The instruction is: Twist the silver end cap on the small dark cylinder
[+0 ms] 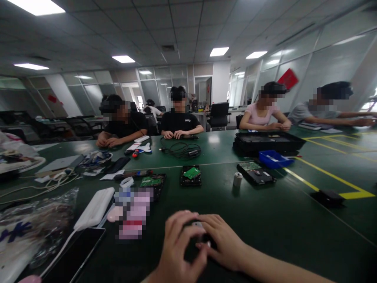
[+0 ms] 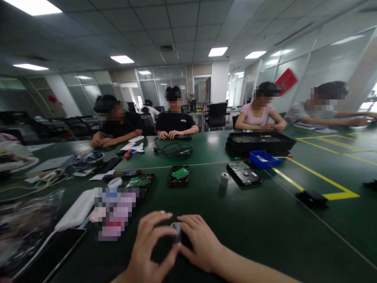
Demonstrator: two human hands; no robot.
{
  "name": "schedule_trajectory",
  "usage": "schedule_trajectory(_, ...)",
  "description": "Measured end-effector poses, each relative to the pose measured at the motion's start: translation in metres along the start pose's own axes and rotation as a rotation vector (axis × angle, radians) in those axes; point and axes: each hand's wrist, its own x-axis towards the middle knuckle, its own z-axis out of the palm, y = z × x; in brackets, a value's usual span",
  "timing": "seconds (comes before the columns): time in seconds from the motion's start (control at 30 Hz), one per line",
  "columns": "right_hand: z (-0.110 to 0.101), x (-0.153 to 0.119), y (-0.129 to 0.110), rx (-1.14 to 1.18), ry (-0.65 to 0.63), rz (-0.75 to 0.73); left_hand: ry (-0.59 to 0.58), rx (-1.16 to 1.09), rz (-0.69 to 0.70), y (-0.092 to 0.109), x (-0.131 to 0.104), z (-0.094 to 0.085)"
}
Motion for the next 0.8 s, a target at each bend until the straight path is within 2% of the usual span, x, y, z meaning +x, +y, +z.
schedule_trajectory(0.03, 0.0, 0.0, 0.0, -0.006, -0.002, 0.001, 0.151, -0.01, -0.071, -0.012, 0.011, 0.0)
schedule_trajectory(0.07, 0.0, 0.0, -0.001, -0.01, -0.006, 0.003, 0.211, -0.035, -0.106, -0.021, 0.018, 0.001)
schedule_trajectory(0.1, -0.001, 0.0, -0.001, -0.01, -0.007, 0.008, 0.205, -0.073, -0.125, -0.028, 0.023, 0.002)
schedule_trajectory(0.17, -0.001, 0.0, 0.0, -0.009, -0.012, 0.015, 0.116, -0.141, -0.153, -0.036, 0.023, 0.007)
schedule_trajectory(0.27, -0.001, 0.001, 0.002, -0.007, -0.025, 0.017, 0.01, -0.193, -0.175, -0.039, 0.016, 0.013)
schedule_trajectory(0.43, -0.001, 0.002, 0.002, -0.005, -0.033, 0.039, -0.02, -0.27, -0.145, -0.039, 0.014, 0.014)
schedule_trajectory(0.67, -0.001, 0.004, 0.003, 0.013, -0.05, 0.061, -0.048, -0.45, -0.251, -0.045, 0.026, 0.013)
schedule_trajectory(0.8, 0.0, 0.004, 0.006, 0.008, -0.06, 0.047, -0.089, -0.482, -0.217, -0.046, 0.031, 0.012)
